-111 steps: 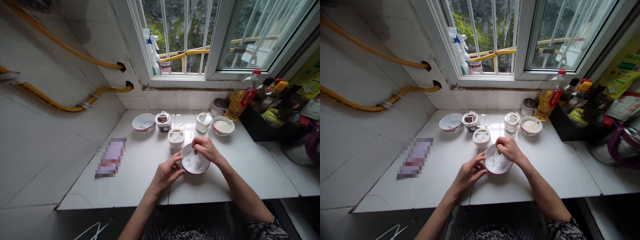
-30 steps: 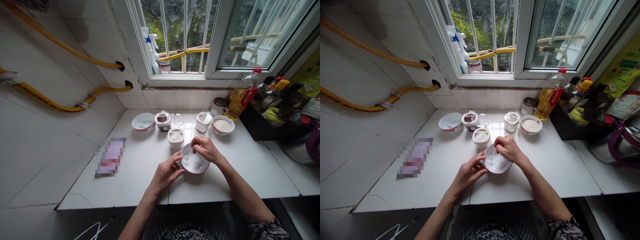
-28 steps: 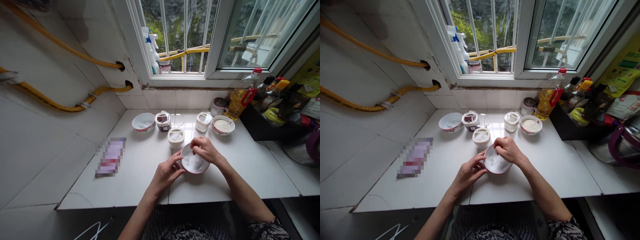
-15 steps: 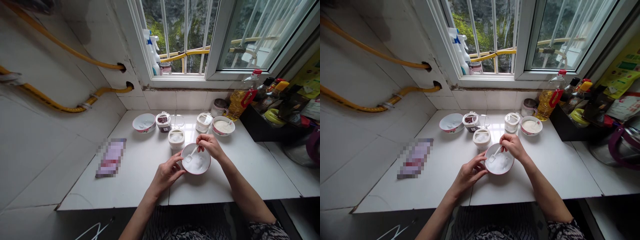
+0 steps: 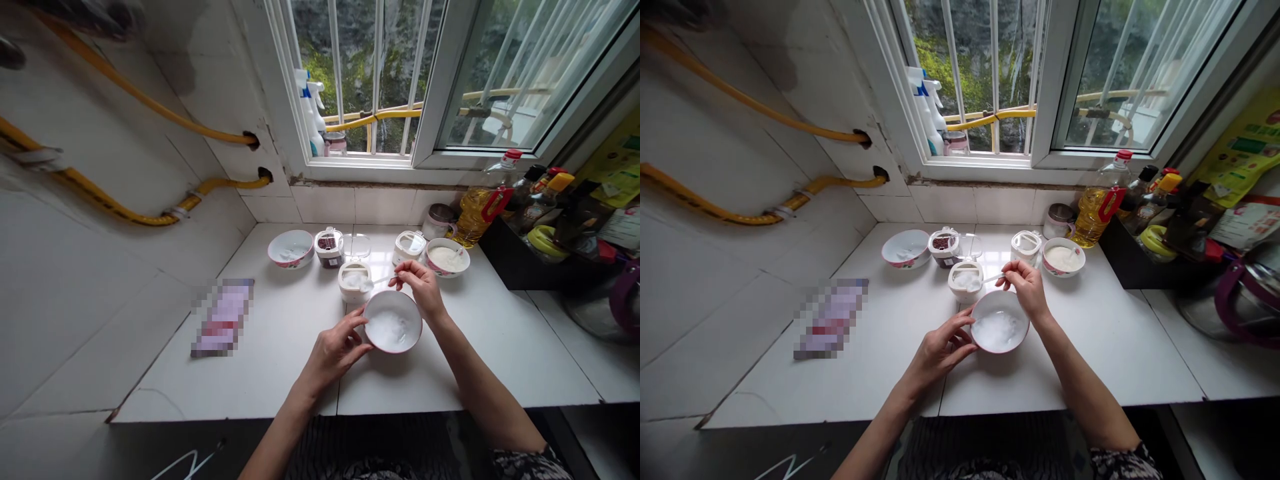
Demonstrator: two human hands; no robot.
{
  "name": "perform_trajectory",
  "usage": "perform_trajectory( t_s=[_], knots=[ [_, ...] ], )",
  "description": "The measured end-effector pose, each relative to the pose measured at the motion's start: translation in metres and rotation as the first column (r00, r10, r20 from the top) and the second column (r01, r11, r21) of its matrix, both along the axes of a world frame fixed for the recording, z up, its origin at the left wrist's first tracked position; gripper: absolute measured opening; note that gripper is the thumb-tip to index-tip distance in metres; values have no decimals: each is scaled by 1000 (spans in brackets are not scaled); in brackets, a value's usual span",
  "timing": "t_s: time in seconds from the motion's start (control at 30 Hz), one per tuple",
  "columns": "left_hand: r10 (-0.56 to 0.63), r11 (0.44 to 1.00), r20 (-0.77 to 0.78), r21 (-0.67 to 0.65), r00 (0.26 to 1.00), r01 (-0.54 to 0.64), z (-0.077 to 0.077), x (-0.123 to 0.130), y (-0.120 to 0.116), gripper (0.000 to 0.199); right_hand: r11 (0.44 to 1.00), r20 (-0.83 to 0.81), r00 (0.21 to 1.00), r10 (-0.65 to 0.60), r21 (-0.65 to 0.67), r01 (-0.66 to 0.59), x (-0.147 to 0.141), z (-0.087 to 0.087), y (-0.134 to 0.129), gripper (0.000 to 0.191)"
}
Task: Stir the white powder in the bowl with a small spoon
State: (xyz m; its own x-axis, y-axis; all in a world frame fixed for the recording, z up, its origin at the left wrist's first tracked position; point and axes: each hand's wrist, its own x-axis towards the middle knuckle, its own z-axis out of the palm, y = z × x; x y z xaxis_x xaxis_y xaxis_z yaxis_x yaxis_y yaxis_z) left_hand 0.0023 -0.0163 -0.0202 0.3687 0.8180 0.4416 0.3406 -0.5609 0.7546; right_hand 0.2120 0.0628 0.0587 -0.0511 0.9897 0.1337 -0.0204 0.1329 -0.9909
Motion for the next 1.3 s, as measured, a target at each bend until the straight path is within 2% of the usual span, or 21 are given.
perform_trajectory(
  t_s=[0.07, 0.13, 0.2, 0.27, 0.3, 0.37, 0.43, 0.53, 0.57, 0.63, 0.7, 0.8, 0.93, 1.07, 1.17, 1.3],
  knots=[
    [-1, 1000, 3, 9, 1000, 1, 0, 0, 0, 25, 987, 83, 995, -57, 156, 44, -7, 0, -3, 9],
    [-3, 1000, 5, 8, 1000, 3, 0, 0, 0, 25, 925, 238, 962, -137, 378, 39, -14, -1, -6, 8],
    [1, 1000, 3, -3, 1000, -1, 0, 0, 0, 25, 792, 401, 889, -221, 606, -77, -18, -3, -7, 11],
    [11, 1000, 0, -9, 1000, -11, 1, 1, -1, 25, 638, 513, 805, -296, 734, -233, -20, -4, -7, 19],
    [14, 1000, 0, -9, 1000, -14, 2, 1, -1, 25, 583, 541, 776, -325, 760, -286, -21, -4, -8, 23],
    [11, 1000, 8, -3, 1000, -11, 2, 1, -1, 26, 534, 535, 762, -365, 791, -299, -19, -2, -8, 25],
    [3, 1000, 12, 5, 1000, -4, 2, 1, -1, 26, 549, 462, 803, -376, 809, -209, -14, 1, -10, 22],
    [-1, 1000, 11, 17, 1000, 1, 1, 0, 0, 26, 674, 357, 873, -333, 737, -44, -1, 5, -13, 16],
    [0, 1000, 9, 18, 1000, 0, 0, 0, 0, 27, 735, 370, 881, -293, 677, -39, 4, 6, -13, 16],
    [1, 1000, 8, 16, 1000, -1, 0, 0, 0, 28, 825, 468, 867, -173, 550, -133, 13, 6, -13, 17],
    [-1, 1000, 5, 13, 1000, 1, 0, 0, 0, 28, 869, 588, 807, -63, 430, -246, 18, 4, -11, 17],
    [0, 1000, 2, 5, 1000, 0, 1, 0, 0, 28, 885, 685, 728, 16, 329, -329, 17, 0, -9, 17],
    [-1, 1000, 2, 12, 1000, 1, 2, 0, -1, 27, 882, 693, 716, 83, 284, -376, 8, -2, -12, 17],
    [3, 1000, 5, 17, 1000, -3, 2, 0, -1, 27, 920, 608, 778, 162, 191, -341, 7, -1, -13, 15],
    [-3, 1000, 8, 1, 1000, 3, 2, 0, -1, 27, 961, 443, 866, 231, 36, -275, 10, -1, -10, 13],
    [0, 1000, 12, -7, 1000, 0, 2, 0, -1, 26, 968, 226, 943, 242, -116, -221, 14, -1, -5, 10]
  ],
)
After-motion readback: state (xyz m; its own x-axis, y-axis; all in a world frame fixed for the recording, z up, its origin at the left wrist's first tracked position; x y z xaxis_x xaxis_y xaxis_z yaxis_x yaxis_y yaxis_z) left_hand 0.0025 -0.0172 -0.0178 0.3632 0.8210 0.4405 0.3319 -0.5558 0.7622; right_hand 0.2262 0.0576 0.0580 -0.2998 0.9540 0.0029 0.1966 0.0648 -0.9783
